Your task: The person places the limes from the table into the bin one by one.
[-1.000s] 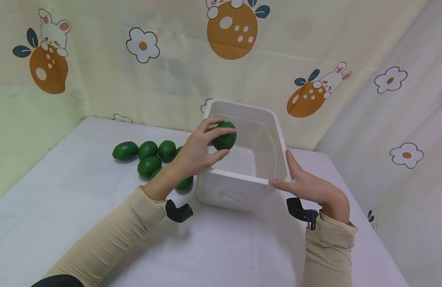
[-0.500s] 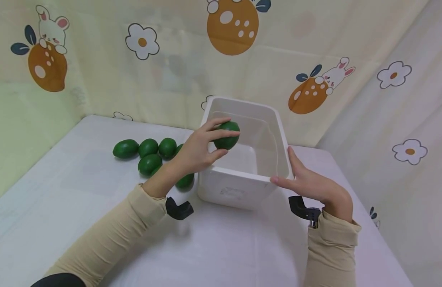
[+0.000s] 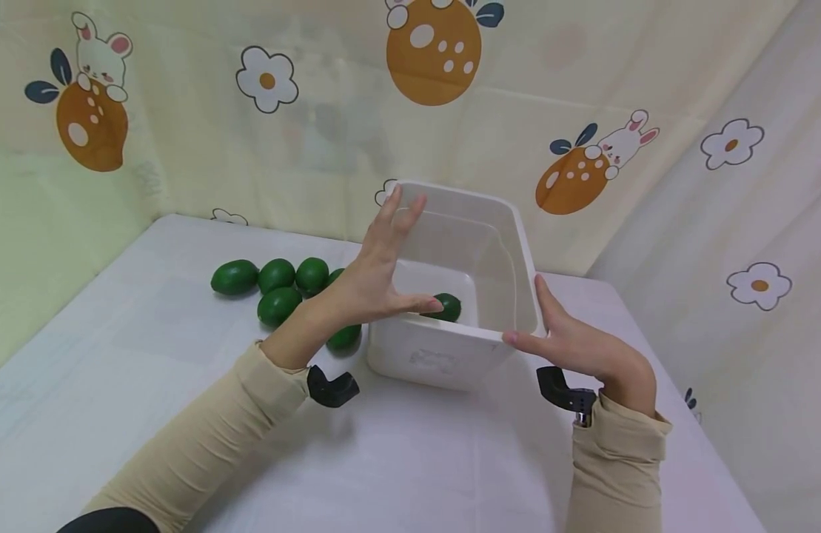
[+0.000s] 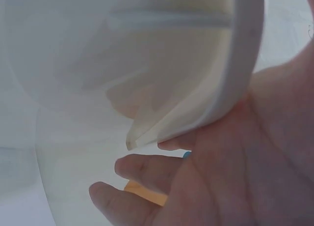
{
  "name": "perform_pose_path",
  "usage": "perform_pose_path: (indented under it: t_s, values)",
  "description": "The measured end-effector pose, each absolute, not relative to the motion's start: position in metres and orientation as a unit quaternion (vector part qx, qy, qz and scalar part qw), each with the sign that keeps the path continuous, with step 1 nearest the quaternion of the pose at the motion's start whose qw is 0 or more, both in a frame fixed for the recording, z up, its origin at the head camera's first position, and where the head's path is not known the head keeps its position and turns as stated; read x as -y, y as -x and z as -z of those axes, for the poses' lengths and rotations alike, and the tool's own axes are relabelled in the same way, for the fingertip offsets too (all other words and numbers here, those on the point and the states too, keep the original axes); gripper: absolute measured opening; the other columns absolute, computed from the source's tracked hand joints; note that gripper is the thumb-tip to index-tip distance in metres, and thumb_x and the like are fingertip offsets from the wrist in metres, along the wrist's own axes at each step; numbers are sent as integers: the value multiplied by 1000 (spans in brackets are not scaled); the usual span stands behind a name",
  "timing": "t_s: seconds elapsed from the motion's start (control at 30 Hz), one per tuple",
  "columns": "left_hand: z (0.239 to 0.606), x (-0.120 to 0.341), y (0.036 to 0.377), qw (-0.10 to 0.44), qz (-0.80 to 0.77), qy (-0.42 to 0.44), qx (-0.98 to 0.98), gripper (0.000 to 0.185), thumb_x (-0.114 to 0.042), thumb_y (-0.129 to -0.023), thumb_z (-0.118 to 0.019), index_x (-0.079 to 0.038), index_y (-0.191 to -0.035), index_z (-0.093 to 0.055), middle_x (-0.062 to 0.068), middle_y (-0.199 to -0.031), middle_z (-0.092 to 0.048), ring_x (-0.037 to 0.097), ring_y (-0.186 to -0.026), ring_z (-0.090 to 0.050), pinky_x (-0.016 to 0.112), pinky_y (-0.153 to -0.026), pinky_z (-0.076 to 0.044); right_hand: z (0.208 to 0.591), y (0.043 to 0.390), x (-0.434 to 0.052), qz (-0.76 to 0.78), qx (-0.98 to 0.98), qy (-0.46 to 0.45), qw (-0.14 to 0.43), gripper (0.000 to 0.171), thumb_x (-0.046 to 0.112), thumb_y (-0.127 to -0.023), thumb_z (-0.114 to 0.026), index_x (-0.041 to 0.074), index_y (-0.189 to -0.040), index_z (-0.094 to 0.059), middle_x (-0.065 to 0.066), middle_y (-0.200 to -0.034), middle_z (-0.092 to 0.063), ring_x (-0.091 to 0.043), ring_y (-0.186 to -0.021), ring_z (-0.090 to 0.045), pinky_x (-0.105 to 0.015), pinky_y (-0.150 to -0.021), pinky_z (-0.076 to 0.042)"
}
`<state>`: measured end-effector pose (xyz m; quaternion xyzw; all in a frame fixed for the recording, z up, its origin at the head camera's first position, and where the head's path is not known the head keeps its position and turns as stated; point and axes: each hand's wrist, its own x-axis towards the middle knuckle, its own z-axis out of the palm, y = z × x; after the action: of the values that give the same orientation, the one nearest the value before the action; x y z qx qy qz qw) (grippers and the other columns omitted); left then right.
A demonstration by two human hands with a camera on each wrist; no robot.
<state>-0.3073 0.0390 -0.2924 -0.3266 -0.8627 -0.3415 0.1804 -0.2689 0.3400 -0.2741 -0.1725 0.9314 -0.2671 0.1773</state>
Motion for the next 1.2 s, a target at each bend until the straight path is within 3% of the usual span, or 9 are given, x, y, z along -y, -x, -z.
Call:
perform_pose_path:
  t_s: [0.17,0.43,0.6,0.8,0.93,1.07,1.2]
  values:
    - [293,-40,307,183,346,319,863,113,-54,-70,-77,-31,-153,-4,3,-158,19,19,-145,23,50,-118,-11,275,269,-341,269,-930,176,176,92,40,-97,-50,28,-146,26,-5,-158,20,-42,-143,-1,-71,-102,-19]
    - [300,-40,314,311,376,307,817,79,-45,-80,-71,-25,-146,-33,8,-157,-11,21,-147,-4,47,-118,-11,273,270,-342,258,-934,167,180,91,42,-97,-47,25,-146,27,-9,-158,20,-45,-143,-3,-73,-99,-20]
    - [300,-31,317,327,375,284,820,67,-43,-85,-65,-24,-143,-37,9,-154,-18,24,-143,-16,47,-113,-21,275,270,-343,260,-934,163,185,92,43,-97,-47,22,-146,27,-7,-157,24,-43,-144,5,-72,-102,-14]
    - [296,-3,330,295,378,200,855,67,-45,-87,-61,-29,-145,-32,6,-156,-16,25,-141,-18,55,-105,-30,277,272,-341,254,-935,171,180,92,42,-97,-47,22,-146,27,-8,-157,23,-43,-144,4,-71,-103,-14]
    - [298,22,342,252,348,118,895,67,-40,-88,-58,-30,-148,-28,8,-157,-12,28,-144,-12,57,-107,-27,277,273,-340,252,-935,175,178,92,42,-97,-48,21,-147,27,-8,-157,23,-43,-144,3,-71,-103,-15]
    - [312,45,354,144,279,64,947,74,-41,-90,-57,-32,-152,-17,12,-159,-1,34,-147,3,62,-112,-13,276,273,-339,256,-933,178,177,91,42,-97,-48,22,-147,26,-7,-157,22,-42,-144,4,-71,-103,-15]
    - [336,52,366,26,224,69,972,82,-52,-89,-56,-34,-153,-7,13,-160,11,36,-146,14,68,-110,-4,276,272,-341,266,-931,175,179,91,41,-97,-48,24,-147,27,-6,-157,22,-41,-144,5,-72,-102,-14]
